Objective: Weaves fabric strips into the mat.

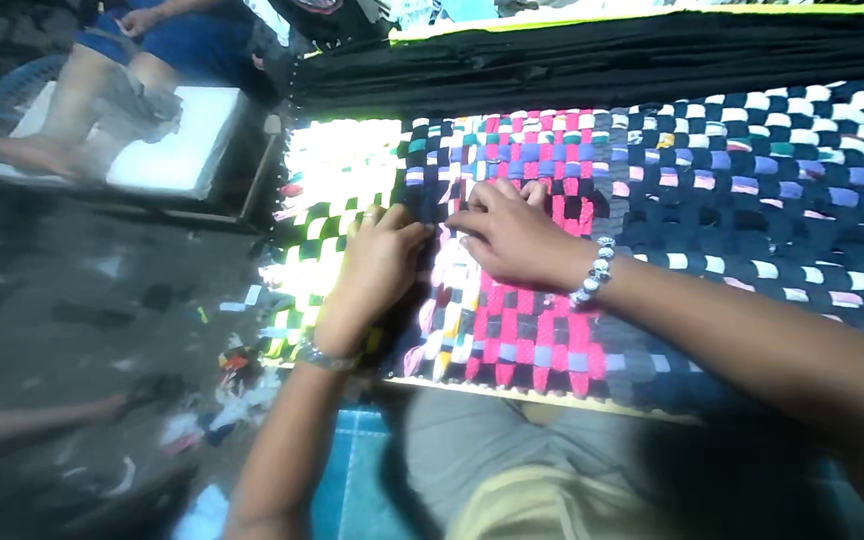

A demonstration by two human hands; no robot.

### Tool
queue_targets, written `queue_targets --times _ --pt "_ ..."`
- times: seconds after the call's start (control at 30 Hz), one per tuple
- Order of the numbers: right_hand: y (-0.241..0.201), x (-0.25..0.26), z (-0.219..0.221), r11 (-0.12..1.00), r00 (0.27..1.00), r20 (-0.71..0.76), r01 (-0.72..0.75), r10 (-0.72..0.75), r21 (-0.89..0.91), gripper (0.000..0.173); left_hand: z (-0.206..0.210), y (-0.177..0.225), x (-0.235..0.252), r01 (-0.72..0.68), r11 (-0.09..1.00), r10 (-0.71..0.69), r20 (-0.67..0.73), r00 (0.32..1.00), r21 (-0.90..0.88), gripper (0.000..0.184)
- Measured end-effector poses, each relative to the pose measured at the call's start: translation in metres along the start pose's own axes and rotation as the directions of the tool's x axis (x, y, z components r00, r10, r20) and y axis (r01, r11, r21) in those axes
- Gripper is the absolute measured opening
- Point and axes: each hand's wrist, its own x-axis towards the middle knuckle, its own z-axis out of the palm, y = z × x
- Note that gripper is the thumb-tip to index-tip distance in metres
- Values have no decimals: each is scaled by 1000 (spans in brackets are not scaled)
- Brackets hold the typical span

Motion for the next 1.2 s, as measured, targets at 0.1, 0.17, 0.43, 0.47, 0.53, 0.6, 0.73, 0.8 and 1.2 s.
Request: queue_targets --times 0.1,0.17,0.43,0.47,0.53,0.6,0.73,0.8,1.2 --pt "-3 7 -4 999 997 61 -46 45 14 33 1 9 -4 62 996 -62 6 998 66 21" --pt "-3 7 -3 999 997 70 -27 29 -24 33 7 11 -7 103 988 -99 -45 994 111 22" --pt "12 11 -8 994 984 170 29 -46 101 33 4 -12 6 79 991 -79 10 997 -108 25" --pt "13 12 -9 992 982 180 27 -49 122 32 3 -13 7 75 989 -72 26 997 -124 29" --pt "16 11 -8 984 983 172 40 -71 173 32 3 -16 8 61 986 -54 47 997 -158 35" --pt "25 9 -9 956 984 122 95 -133 276 31 2 -17 8 56 980 -47 52 998 -191 36" --pt "39 3 -18 901 996 -32 93 -88 423 29 0 -19 5 84 963 -80 26 996 -255 33" --pt "38 2 -15 926 993 -82 108 -84 361 29 -2 -19 1 87 955 -91 -3 996 -282 29" --pt "16 -8 0 978 984 -157 112 -84 178 28 10 -10 -7 23 997 -27 -59 998 -68 22"
